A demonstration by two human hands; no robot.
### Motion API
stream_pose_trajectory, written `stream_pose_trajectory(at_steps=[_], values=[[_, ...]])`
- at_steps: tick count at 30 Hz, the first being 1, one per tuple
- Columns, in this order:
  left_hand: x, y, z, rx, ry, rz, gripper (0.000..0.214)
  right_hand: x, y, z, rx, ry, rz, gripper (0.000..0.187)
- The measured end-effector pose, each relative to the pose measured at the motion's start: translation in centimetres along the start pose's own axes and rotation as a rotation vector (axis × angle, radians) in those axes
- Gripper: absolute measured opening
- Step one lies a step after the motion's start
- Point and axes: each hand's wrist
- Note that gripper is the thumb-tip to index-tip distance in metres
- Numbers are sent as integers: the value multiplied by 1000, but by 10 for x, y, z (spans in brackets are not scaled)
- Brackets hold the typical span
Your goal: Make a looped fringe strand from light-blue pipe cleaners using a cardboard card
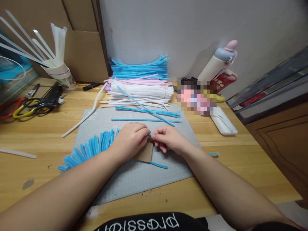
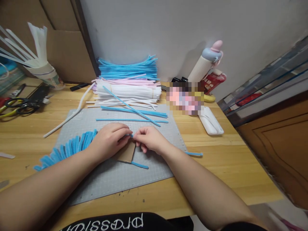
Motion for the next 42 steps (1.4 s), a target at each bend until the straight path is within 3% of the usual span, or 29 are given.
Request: stream_pose_trajectory(at_steps=[11, 19, 23, 26, 29, 31, 33, 35, 36, 38, 40, 42], values=[[-1, 1, 0, 35, -53, 103, 17, 0, 1, 1, 56, -39, 99, 15], [-3, 0, 0, -29, -77, 115, 17, -1, 5, 0, 183, -175, 324, 15], [-4, 2, 2, -89, -115, 144, 17, -3, 2, 0, 138, -148, 254, 15], [-5, 3, 1, -71, -140, 152, 18, -8, -1, -1, 27, 87, -127, 13], [-7, 1, 0, 2, -164, 113, 17, -15, 0, -7, -82, 538, -776, 11], [-8, 0, -1, 47, -168, 72, 16, -20, 4, -11, -31, 772, -1103, 16], [-8, -1, -1, 75, -159, 48, 16, -21, 7, -14, 50, 857, -1245, 24], [-9, -2, -1, 83, -151, 47, 17, -18, 8, -15, 29, 791, -1203, 22], [-8, -2, 0, 81, -150, 53, 17, -15, 8, -15, -10, 689, -1107, 19], [-8, -2, 0, 74, -157, 65, 18, -9, 5, -13, -56, 349, -781, 18], [-8, -1, 0, 69, -169, 74, 20, -2, 4, -10, -2, -33, -377, 21], [-8, 0, -1, 62, -175, 83, 22, 2, 5, -6, 78, -287, -37, 23]])
Point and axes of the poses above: each hand's wrist, its own z-axis towards the middle knuckle, its own y-axis out of the back of the hand, x = y × z, and after that the axes turned 15 degrees about z, right-handed
